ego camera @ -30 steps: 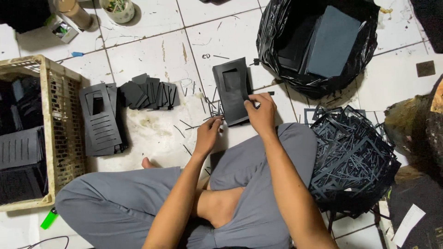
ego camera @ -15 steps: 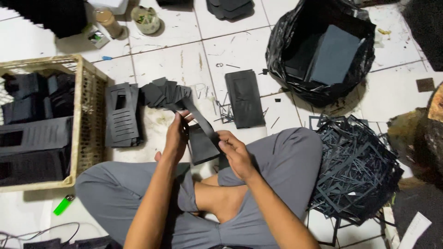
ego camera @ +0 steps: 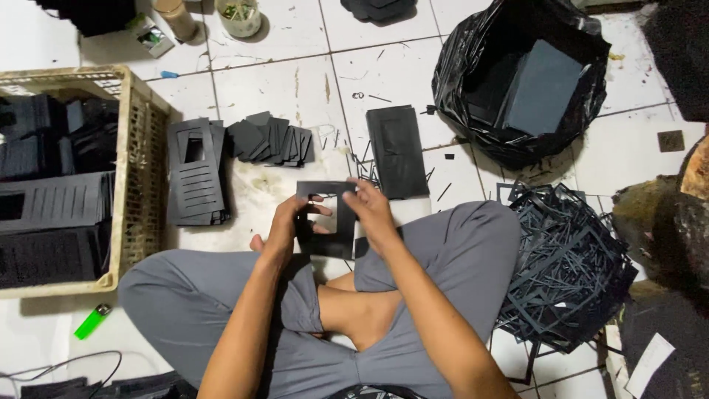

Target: Stripping the inner waste material from pre-cut black leather components by hand.

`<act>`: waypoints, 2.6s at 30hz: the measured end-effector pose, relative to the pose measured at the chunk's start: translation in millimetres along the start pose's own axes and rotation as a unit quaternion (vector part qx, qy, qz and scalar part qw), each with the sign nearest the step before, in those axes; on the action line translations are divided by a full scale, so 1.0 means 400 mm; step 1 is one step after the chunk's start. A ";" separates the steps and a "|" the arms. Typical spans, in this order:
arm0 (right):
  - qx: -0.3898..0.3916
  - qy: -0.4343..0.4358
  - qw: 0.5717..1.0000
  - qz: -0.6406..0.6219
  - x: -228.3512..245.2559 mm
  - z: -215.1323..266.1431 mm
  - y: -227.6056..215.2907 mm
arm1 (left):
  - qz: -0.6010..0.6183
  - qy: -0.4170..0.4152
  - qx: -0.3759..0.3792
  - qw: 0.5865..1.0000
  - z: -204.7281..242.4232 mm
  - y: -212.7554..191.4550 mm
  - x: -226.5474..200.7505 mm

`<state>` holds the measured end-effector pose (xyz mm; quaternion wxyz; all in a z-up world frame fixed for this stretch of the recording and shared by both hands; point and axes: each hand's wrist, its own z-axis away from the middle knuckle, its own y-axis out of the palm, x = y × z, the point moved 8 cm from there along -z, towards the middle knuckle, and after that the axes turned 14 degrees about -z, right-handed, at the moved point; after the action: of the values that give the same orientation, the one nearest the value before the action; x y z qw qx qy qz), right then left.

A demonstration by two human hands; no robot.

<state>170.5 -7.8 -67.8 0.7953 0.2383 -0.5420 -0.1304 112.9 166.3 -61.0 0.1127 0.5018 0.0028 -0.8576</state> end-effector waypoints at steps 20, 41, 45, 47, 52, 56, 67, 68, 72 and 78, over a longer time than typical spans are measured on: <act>0.007 -0.110 0.933 0.343 0.063 0.052 0.088 | -0.236 0.009 -0.106 0.966 -0.027 -0.012 0.001; 0.023 -0.191 0.926 0.324 0.112 0.061 0.096 | 0.005 0.000 0.026 1.000 -0.004 0.049 0.018; 0.093 -0.115 0.969 0.199 0.024 0.048 0.057 | -0.068 0.062 -0.013 0.996 -0.014 0.033 -0.013; 0.087 -0.082 0.982 0.146 0.045 0.054 0.088 | -0.140 0.086 -0.031 0.986 -0.020 0.011 0.003; 0.050 -0.042 0.986 0.153 0.051 0.054 0.093 | -0.243 0.110 -0.090 0.959 0.010 0.007 -0.056; 0.047 -0.005 0.979 0.197 0.029 0.057 0.088 | -0.218 0.092 -0.122 0.964 0.002 -0.008 -0.038; 0.088 -0.261 0.885 0.375 0.110 0.143 0.187 | -0.005 -0.037 -0.186 0.982 -0.034 -0.042 0.081; 0.091 -0.273 0.882 0.372 0.116 0.146 0.188 | -0.008 -0.036 -0.187 0.982 -0.047 -0.049 0.101; 0.091 -0.290 0.889 0.344 0.101 0.144 0.173 | 0.003 -0.046 -0.193 0.980 -0.029 -0.031 0.086; 0.091 -0.275 0.899 0.328 0.094 0.144 0.171 | 0.000 -0.045 -0.205 0.978 -0.031 -0.037 0.092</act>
<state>128.2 19.4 15.3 0.5874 0.0731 -0.7959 0.1270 103.3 175.3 -100.6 0.2130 0.4289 0.1731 -0.8607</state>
